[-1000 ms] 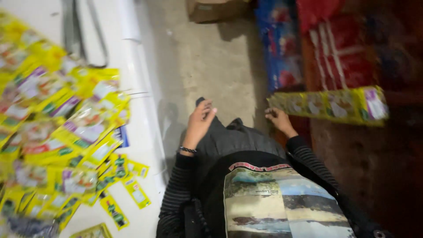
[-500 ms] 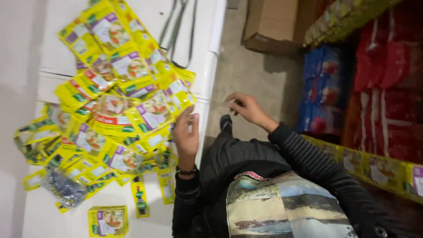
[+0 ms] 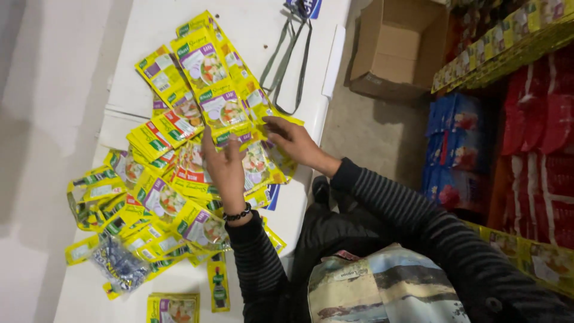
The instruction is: Organize and hang seasoning packets onto a display strip in a grocery store.
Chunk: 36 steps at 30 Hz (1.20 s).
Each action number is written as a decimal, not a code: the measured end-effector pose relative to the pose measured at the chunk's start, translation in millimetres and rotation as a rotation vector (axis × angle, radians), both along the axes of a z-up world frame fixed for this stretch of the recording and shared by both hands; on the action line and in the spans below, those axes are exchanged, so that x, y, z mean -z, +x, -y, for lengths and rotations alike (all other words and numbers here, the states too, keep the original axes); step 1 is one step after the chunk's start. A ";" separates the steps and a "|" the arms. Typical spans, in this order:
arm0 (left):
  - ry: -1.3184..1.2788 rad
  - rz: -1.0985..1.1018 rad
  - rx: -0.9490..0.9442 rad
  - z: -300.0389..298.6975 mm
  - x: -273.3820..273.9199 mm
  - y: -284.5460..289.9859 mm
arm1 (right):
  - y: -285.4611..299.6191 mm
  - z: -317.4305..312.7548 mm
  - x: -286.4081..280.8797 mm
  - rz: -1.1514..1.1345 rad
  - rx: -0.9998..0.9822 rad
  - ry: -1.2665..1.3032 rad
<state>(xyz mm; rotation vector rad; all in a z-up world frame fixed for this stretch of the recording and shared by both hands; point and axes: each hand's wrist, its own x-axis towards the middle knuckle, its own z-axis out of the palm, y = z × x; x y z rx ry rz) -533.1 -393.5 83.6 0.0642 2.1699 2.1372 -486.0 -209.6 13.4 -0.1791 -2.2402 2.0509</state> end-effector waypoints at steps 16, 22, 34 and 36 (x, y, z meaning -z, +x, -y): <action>0.124 -0.286 -0.006 -7.1 -84.7 -0.6 | -35.8 -8.1 -54.6 0.046 -0.051 -0.479; -0.035 -0.438 0.127 -16.7 -81.4 63.5 | -7.5 -33.5 -100.7 0.158 -0.238 -1.034; 0.228 0.114 -0.028 -10.7 -8.3 50.7 | 62.7 -48.4 -127.6 0.135 -0.367 -0.174; 0.366 0.133 -0.031 -23.1 -22.7 38.1 | 79.3 -53.9 -126.7 0.216 -0.371 -0.113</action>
